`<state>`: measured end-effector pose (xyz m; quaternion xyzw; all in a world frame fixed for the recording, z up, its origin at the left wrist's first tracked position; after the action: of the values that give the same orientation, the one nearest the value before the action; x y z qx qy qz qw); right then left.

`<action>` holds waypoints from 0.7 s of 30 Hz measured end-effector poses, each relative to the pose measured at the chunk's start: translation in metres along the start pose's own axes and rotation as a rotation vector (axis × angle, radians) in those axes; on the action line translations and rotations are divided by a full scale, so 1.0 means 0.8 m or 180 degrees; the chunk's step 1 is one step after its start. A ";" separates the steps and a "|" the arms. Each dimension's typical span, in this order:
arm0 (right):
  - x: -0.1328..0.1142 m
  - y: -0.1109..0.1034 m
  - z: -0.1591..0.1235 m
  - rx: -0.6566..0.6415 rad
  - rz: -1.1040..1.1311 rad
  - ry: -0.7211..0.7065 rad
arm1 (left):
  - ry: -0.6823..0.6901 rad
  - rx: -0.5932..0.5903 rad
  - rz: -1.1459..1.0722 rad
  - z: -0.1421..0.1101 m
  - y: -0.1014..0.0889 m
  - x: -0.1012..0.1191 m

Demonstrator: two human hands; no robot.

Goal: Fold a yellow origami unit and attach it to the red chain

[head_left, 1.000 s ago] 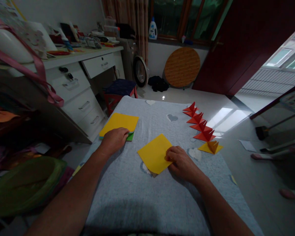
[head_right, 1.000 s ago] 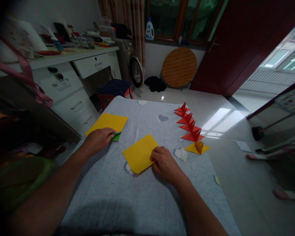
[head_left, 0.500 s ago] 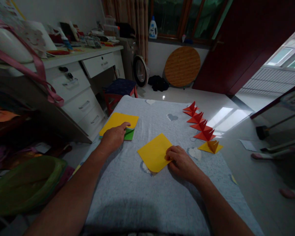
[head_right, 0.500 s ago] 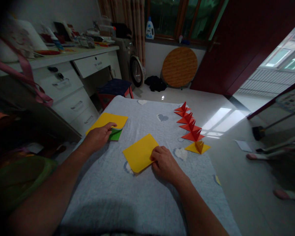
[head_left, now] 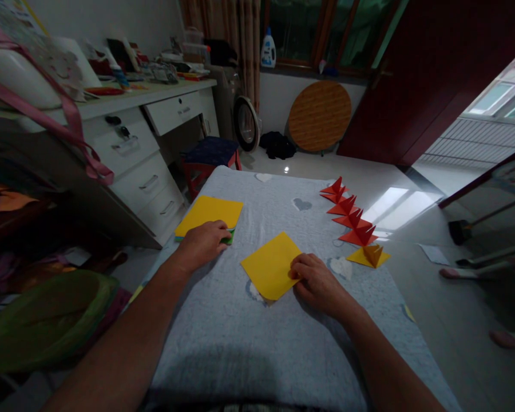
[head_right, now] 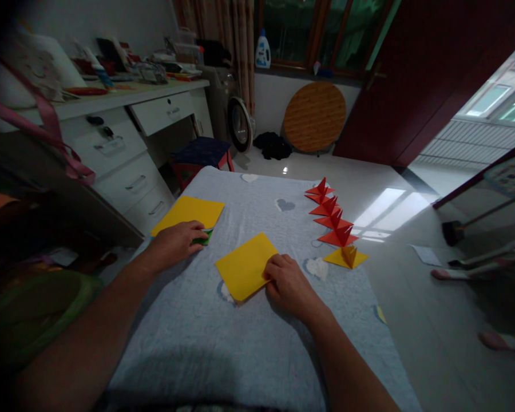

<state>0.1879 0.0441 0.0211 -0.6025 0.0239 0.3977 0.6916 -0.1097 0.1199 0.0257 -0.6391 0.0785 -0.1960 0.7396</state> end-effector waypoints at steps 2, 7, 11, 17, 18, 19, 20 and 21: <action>0.001 0.001 0.000 0.0022 -0.0003 -0.0014 | -0.0018 0.0024 -0.0007 0.000 0.005 -0.001; 0.004 0.003 -0.001 0.0037 0.0021 -0.0031 | -0.0031 0.0105 -0.0070 -0.001 0.010 0.003; 0.003 0.002 -0.002 0.0002 0.0005 0.0013 | -0.0051 0.0149 0.0032 -0.003 0.004 0.007; 0.002 0.001 -0.001 0.0011 0.0015 0.0024 | -0.0070 0.0185 0.0068 -0.004 -0.002 0.010; 0.002 0.001 -0.002 0.0019 0.0025 0.0016 | -0.0052 0.0197 0.0060 -0.005 -0.002 0.011; 0.003 0.000 -0.002 0.0031 0.0039 0.0000 | -0.0030 0.0208 0.0053 -0.006 -0.002 0.011; 0.003 0.000 -0.002 0.0049 0.0057 -0.0027 | -0.0010 0.0216 0.0046 -0.006 -0.002 0.011; 0.003 0.000 -0.002 0.0065 0.0075 -0.0056 | 0.0011 0.0223 0.0033 -0.007 -0.002 0.012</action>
<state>0.1904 0.0438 0.0195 -0.5915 0.0289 0.4108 0.6932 -0.1033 0.1110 0.0275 -0.6121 0.0762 -0.1958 0.7623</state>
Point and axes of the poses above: each hand's wrist, its own z-axis towards the middle knuckle, its own y-axis out of the palm, x = y × z, the point moved 2 cm from there along z, towards the middle knuckle, and after that the axes turned 12 degrees about x, right-handed, at the moved point
